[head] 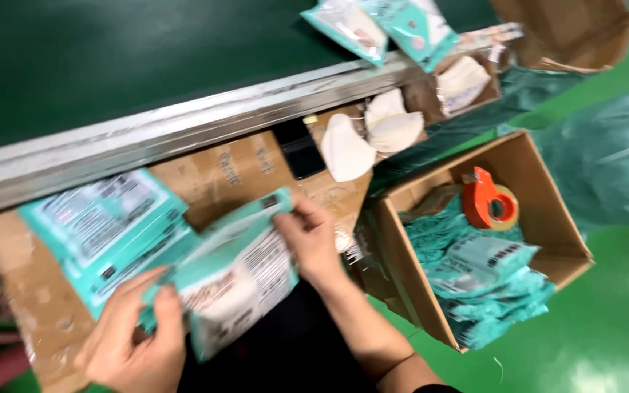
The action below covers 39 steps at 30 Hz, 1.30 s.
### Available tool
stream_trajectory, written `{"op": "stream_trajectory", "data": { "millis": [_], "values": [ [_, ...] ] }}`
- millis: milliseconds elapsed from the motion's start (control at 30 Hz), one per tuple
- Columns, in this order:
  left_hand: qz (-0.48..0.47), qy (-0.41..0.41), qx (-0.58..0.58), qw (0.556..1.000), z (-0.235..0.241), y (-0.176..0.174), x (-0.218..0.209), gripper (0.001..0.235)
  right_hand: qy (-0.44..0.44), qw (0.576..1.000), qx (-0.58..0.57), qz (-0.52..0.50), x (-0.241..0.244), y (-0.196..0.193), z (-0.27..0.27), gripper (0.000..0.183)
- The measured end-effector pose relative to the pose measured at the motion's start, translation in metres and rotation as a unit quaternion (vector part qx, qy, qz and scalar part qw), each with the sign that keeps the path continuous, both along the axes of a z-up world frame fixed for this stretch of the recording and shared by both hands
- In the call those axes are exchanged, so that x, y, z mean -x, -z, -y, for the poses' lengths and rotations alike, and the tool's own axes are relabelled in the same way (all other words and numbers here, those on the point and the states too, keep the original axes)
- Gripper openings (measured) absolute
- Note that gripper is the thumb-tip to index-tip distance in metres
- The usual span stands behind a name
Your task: The person takes stacks of white face masks and places them into teal and white plastic packages by hand.
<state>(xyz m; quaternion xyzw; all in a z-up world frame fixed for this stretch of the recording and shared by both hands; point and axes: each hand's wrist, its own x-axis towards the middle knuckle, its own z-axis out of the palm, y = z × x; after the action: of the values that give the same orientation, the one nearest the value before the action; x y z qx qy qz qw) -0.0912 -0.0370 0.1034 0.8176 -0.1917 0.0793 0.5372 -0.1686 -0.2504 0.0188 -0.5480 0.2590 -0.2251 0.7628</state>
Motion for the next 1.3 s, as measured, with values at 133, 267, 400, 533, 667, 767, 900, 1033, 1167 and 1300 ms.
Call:
{"op": "stream_trajectory", "data": {
  "millis": [133,267,400,533,667,767,900,1033,1167,1300],
  "values": [
    [0.056,0.011,0.009,0.998,0.007,0.006,0.002,0.007,-0.032,0.997,0.009,0.076,-0.006,-0.004,0.005,0.012],
    [0.029,0.035,0.059,0.997,0.014,0.001,-0.004,0.008,-0.001,0.986,-0.079,0.149,-0.009,-0.012,0.007,0.011],
    [-0.002,0.033,0.051,0.998,0.01,0.003,-0.001,0.011,-0.039,0.989,-0.013,0.14,0.0,0.011,0.012,0.008],
    [0.003,0.031,0.081,0.996,0.013,0.01,-0.004,0.01,0.002,0.99,-0.056,0.13,-0.01,-0.005,-0.004,0.011],
    [-0.014,0.041,0.092,0.995,0.012,0.017,-0.01,0.01,-0.067,0.988,-0.013,0.138,-0.013,-0.006,-0.011,0.01],
    [-0.042,0.062,0.111,0.991,0.013,0.018,-0.013,0.009,-0.062,0.991,0.006,0.122,-0.016,-0.006,-0.013,0.013],
    [-0.052,0.131,0.163,0.976,0.017,0.015,-0.015,0.01,-0.186,0.962,-0.103,0.173,-0.02,-0.005,-0.009,0.017],
    [-0.037,0.124,0.132,0.983,0.021,0.021,-0.02,0.009,-0.188,0.973,-0.028,0.13,-0.023,-0.011,-0.01,0.015],
    [-0.029,0.113,0.114,0.987,0.022,0.007,-0.039,0.031,0.0,0.968,0.233,0.097,-0.044,-0.044,0.005,0.008],
    [0.0,0.057,0.087,0.995,0.019,0.014,-0.059,0.059,0.215,0.829,0.482,0.186,-0.074,-0.067,0.075,0.012]
  ]
}}
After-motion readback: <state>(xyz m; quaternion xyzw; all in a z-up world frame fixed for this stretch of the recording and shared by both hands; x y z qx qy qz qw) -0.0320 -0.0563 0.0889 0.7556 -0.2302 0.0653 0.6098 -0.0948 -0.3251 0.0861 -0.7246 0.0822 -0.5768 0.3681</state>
